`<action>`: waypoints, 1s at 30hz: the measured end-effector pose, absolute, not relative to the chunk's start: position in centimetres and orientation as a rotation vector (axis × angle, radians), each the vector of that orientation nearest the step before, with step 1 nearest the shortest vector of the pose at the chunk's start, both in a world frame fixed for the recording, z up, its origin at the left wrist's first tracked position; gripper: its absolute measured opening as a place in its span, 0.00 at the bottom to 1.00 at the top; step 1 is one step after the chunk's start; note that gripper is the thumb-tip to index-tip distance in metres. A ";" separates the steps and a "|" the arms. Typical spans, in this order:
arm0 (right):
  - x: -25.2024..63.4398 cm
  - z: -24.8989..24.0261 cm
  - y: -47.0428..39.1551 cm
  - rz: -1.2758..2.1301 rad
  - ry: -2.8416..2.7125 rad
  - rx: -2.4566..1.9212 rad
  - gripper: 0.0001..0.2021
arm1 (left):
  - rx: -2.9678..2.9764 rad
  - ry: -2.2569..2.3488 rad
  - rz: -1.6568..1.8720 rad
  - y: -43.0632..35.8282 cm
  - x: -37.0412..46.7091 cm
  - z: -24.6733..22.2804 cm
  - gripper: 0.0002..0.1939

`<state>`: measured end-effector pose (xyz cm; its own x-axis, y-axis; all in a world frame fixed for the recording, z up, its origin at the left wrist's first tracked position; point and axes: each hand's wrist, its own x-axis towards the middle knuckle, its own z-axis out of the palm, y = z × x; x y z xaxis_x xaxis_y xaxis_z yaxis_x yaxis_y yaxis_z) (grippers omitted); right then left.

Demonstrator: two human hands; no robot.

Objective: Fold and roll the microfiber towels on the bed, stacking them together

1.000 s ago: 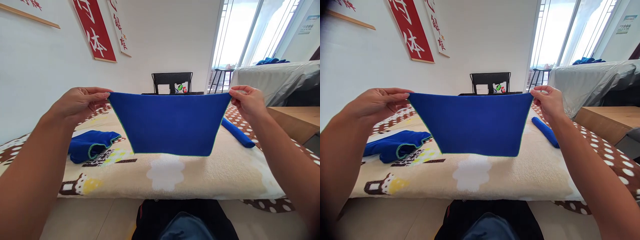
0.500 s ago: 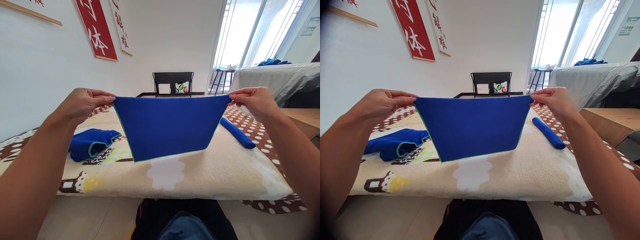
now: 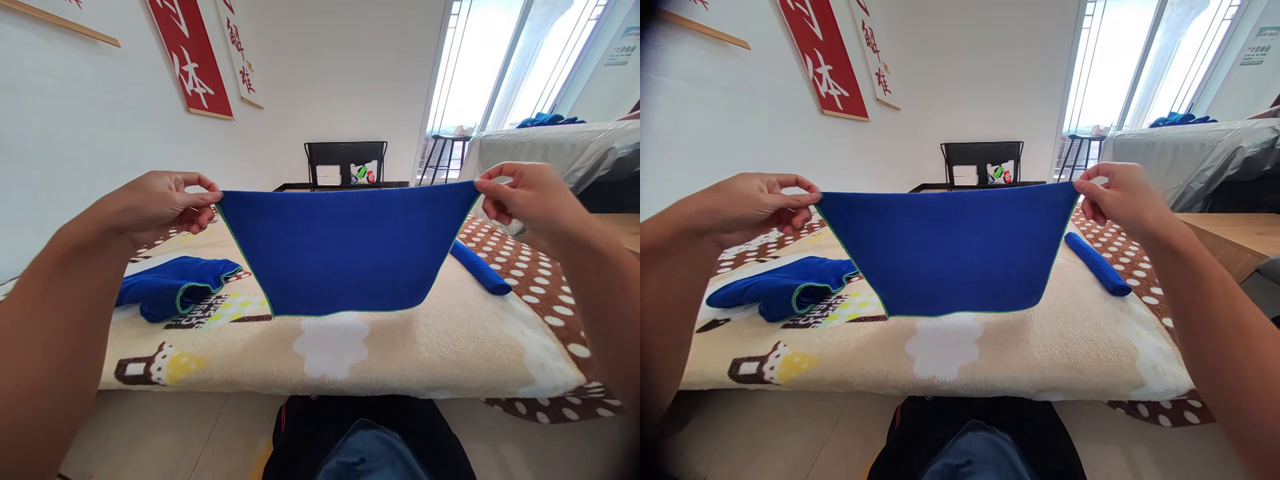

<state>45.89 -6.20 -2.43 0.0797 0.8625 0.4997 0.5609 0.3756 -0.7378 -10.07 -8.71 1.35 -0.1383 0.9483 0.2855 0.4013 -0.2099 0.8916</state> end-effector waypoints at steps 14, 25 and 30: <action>43.6 -5.4 -0.9 0.725 -1.315 -1.053 0.07 | 1.501 1.328 1.491 -5.0 -3.7 -1.8 0.06; 47.1 -16.7 -6.3 0.650 -1.679 -1.116 0.17 | 2.111 1.479 0.976 -8.3 -7.8 -10.9 0.15; 50.0 -24.6 -11.1 1.246 -2.194 -1.328 0.21 | 2.107 1.295 0.150 -12.4 -8.9 -18.8 0.19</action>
